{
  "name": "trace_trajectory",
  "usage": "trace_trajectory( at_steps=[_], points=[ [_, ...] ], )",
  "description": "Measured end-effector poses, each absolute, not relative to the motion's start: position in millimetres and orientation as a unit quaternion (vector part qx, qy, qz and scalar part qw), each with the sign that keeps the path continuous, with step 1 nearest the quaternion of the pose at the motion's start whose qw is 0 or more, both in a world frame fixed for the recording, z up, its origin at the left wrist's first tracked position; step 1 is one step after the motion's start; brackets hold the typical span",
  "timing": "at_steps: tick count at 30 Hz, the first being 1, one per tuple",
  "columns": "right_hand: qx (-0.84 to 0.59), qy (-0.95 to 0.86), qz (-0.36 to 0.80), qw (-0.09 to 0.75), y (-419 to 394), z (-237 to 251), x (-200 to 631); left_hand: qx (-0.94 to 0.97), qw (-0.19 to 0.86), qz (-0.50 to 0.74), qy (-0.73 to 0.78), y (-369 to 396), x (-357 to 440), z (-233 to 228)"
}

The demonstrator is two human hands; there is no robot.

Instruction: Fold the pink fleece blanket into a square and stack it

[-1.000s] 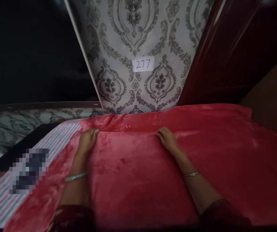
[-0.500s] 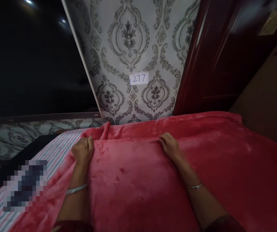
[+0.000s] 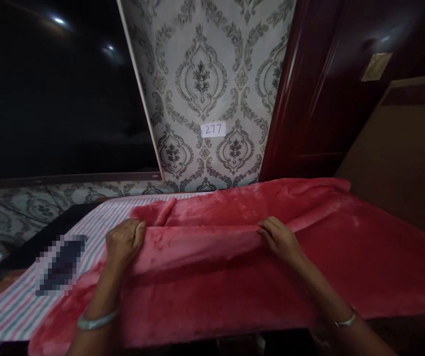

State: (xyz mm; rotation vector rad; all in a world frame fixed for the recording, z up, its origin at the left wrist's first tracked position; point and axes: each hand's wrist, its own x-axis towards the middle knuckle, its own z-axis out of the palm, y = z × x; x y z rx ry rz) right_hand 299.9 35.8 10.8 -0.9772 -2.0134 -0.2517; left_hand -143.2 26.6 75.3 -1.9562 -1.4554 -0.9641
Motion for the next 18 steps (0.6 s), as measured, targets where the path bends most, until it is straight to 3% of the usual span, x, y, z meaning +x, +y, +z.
trace_trajectory(
  at_steps=[10, 15, 18],
  points=[
    [-0.406, -0.809, -0.023, 0.425, 4.1, 8.2, 296.1, -0.703, 0.241, -0.338, -0.578, -26.6, -153.0, 45.1],
    [-0.410, -0.824, -0.014, 0.391, 8.0, 8.7, 288.4, -0.686, 0.165, -0.231, -0.670, -25.1, -153.2, 43.8],
    [-0.419, -0.824, -0.010, 0.381, 9.6, 10.6, 284.6, -0.727, 0.158, -0.226, -0.628, -15.3, -121.5, 44.7]
  ],
)
